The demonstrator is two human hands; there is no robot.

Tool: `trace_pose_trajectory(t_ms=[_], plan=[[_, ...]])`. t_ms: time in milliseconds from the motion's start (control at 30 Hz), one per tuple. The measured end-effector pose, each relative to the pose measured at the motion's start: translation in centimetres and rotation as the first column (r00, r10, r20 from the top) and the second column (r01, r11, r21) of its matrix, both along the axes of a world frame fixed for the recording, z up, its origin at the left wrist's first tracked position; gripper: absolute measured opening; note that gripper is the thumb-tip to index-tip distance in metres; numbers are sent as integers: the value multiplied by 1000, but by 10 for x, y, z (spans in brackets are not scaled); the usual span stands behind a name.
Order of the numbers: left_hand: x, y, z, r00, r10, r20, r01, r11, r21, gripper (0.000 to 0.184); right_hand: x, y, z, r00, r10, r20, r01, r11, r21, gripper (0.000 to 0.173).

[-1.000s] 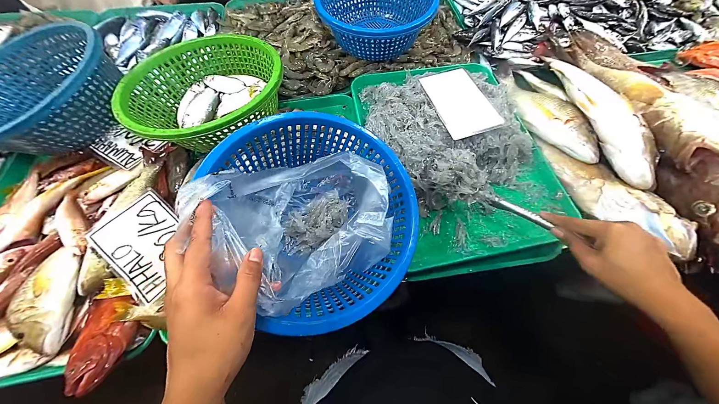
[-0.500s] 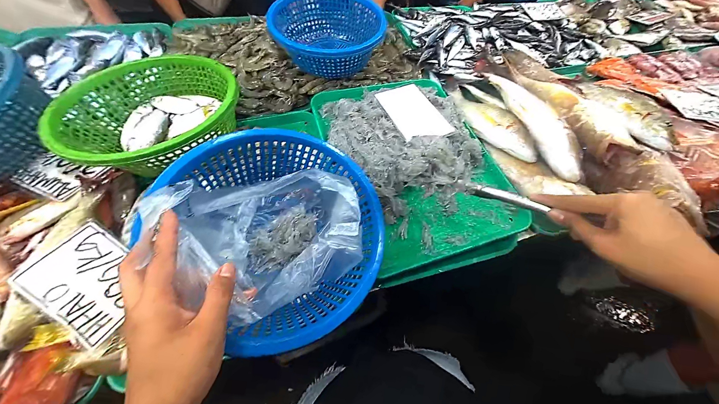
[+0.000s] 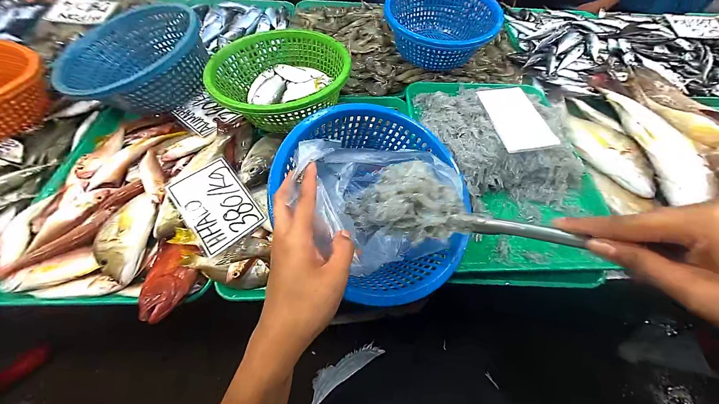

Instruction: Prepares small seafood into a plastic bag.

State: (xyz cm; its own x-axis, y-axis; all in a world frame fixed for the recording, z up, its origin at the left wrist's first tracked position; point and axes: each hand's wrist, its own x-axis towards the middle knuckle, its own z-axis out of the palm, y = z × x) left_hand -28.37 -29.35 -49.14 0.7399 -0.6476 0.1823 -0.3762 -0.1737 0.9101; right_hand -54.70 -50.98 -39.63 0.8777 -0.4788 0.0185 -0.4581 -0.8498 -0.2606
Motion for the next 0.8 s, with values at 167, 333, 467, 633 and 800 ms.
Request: trace_pose_trajectory(t_ms=[167,333,467,633,800], plan=[[-4,8,-3,1000,-14,13,14,1000,-15,85,86,38,-32,984,2,-179,-21,994,-104,29],[3,10,-3,999,39,0,-39,998,-38,86,117,37,-65,987,146,65,-110,915,-387,43],[10,12,-3,998,59,-13,-60,996,-63,83,109,25,-74,963,204,174,-98,872,-479,47],[14,9,-3,997,68,-19,-69,996,-51,82,80,13,-89,947,200,252,-46,858,-511,48],[17,2,-3,999,55,-3,-55,998,-29,84,55,11,-98,932,209,295,-42,872,-487,46]])
